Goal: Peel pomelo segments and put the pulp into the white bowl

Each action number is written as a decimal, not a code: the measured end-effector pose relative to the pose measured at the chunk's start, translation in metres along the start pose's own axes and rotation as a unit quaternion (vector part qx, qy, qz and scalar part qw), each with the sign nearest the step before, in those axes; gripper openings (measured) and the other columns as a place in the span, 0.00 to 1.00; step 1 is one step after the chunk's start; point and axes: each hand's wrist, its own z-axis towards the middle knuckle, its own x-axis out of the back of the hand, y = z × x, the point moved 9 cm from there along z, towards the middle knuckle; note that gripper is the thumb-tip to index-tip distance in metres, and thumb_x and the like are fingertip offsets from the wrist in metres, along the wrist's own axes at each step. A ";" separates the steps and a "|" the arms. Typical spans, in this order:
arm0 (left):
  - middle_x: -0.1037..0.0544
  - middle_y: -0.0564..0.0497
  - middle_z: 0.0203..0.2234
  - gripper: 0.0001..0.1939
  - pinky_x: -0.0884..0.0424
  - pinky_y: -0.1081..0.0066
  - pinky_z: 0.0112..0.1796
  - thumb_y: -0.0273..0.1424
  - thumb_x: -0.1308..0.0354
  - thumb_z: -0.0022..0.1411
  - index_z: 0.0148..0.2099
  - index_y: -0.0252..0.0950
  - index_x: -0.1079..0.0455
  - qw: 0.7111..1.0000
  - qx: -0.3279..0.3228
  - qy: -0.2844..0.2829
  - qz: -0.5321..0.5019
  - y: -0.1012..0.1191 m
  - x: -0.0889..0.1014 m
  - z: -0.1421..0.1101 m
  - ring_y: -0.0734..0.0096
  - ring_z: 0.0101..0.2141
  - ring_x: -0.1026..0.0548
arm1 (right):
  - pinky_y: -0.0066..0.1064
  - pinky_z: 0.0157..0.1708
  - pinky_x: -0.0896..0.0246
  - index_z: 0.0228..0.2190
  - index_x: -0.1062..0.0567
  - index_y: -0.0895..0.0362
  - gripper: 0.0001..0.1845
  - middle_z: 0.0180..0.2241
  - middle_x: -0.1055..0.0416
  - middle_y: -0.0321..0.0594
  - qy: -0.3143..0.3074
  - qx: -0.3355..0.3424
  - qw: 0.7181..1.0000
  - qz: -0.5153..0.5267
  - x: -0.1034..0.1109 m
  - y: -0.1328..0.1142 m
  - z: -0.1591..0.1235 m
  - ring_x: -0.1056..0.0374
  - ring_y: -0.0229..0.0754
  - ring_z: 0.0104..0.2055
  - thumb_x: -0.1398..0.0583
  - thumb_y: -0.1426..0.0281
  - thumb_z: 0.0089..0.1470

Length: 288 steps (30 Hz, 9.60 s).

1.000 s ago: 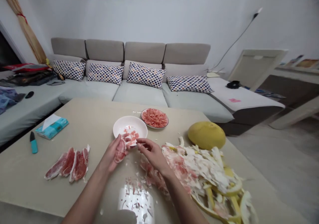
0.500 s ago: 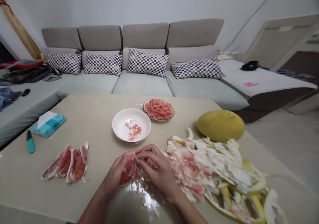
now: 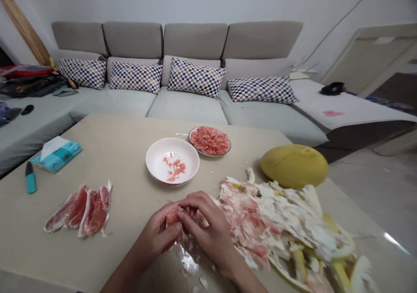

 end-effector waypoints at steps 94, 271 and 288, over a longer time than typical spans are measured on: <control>0.22 0.46 0.39 0.06 0.28 0.66 0.45 0.29 0.41 0.59 0.39 0.36 0.27 0.973 -0.074 0.142 0.165 0.006 0.037 0.003 0.63 0.42 0.23 | 0.27 0.27 0.38 0.32 0.25 0.57 0.09 0.27 0.28 0.36 0.110 -0.234 0.963 0.078 0.017 0.082 0.008 0.35 0.37 0.27 0.37 0.64 0.53; 0.26 0.49 0.37 0.19 0.26 0.62 0.39 0.35 0.41 0.63 0.55 0.39 0.38 0.982 0.075 0.070 -0.159 -0.015 0.032 0.001 0.66 0.34 0.22 | 0.27 0.29 0.37 0.33 0.22 0.57 0.13 0.28 0.25 0.36 -0.145 -0.340 0.900 0.230 -0.030 0.059 -0.024 0.31 0.37 0.28 0.35 0.59 0.50; 0.29 0.55 0.27 0.12 0.34 0.74 0.33 0.30 0.35 0.51 0.31 0.38 0.38 0.995 0.043 0.088 0.026 -0.015 0.029 0.008 0.71 0.31 0.29 | 0.29 0.32 0.39 0.29 0.20 0.55 0.06 0.27 0.26 0.39 -0.140 -0.189 0.972 0.021 -0.024 0.047 -0.014 0.32 0.40 0.30 0.38 0.69 0.56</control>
